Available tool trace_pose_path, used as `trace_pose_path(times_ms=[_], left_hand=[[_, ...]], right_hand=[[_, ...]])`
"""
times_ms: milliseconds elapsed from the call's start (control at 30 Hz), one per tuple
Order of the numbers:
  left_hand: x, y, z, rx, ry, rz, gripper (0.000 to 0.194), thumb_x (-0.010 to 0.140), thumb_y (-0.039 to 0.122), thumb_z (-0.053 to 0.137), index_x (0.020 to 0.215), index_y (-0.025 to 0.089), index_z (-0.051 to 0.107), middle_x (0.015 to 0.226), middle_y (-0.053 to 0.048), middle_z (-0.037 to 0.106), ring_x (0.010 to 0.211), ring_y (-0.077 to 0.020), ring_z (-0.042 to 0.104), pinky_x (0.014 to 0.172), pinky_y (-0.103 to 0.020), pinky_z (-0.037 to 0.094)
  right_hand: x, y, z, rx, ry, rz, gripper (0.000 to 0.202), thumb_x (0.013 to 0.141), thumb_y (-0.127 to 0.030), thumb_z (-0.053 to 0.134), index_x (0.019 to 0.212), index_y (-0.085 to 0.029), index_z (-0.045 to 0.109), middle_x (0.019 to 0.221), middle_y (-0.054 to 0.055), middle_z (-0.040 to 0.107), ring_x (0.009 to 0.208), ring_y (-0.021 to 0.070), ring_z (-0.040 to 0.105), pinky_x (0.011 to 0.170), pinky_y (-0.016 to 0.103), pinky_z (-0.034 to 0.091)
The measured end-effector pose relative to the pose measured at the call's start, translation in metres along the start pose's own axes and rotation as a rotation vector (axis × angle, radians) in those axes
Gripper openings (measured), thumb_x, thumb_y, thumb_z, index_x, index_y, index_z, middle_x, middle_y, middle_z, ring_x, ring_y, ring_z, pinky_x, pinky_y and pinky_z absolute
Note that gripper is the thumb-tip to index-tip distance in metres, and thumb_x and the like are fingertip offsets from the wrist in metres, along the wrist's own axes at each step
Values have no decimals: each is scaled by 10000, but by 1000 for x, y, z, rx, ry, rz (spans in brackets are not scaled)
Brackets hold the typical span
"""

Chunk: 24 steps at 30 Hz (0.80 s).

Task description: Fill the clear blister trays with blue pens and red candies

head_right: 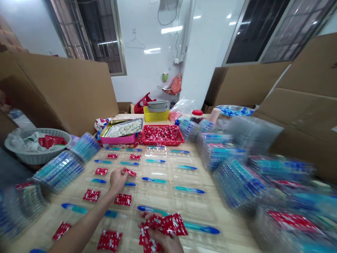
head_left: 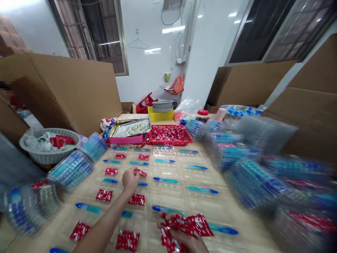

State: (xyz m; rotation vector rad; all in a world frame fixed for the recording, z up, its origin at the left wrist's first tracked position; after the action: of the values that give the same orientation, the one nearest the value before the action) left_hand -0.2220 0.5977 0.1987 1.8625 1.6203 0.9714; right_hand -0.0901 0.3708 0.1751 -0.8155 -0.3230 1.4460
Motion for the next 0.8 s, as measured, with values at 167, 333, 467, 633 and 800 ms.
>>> trace_pose_path(times_ms=[167,333,467,633,800], left_hand=[[-28,35,-14,71,-108,121,134,741,180,566,805,174,683,662,-28,609,705,-209,578,682,-294,407],[-90,102,-15,-141,-652,369,165,732,294,610,829,191,695,708,-6,629,636,-150,557,582,-228,421],[-120,142,-13,-150,-839,538,279,707,305,655,960,193,690,859,-41,639,750,-171,556,682,-260,425],[-133,172,12,-74,-1101,733,230,646,114,663,850,196,731,718,8,625,676,-137,534,644,-229,395],[-96,179,33,-252,-1143,436,139,550,23,664,584,157,683,480,61,537,487,-85,476,495,-191,354]], right_hand=[[-4,-7,5,7,12,-60,299,522,-176,828,799,-144,717,991,102,702,884,279,661,847,373,480],[-3,-2,6,-5,-26,-43,301,525,-116,736,825,-122,712,885,94,717,808,268,670,769,351,482],[-1,5,0,-28,6,-16,359,513,-92,702,872,-104,710,726,87,712,741,273,673,729,361,481],[-1,7,-3,-106,-112,35,339,487,-117,743,825,-128,727,827,105,716,785,282,673,764,374,474],[13,7,-20,-263,-275,73,373,475,-305,843,807,-162,752,912,113,714,901,310,655,852,408,450]])
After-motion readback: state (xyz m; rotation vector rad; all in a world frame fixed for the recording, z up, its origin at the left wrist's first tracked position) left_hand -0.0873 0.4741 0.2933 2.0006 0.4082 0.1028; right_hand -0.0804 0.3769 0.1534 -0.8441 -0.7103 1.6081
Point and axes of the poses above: each hand's wrist, its own x-axis towards the middle knuckle, its own z-axis out of the palm, y = z × x, the point moved 4 cm from there along x, towards the middle knuckle
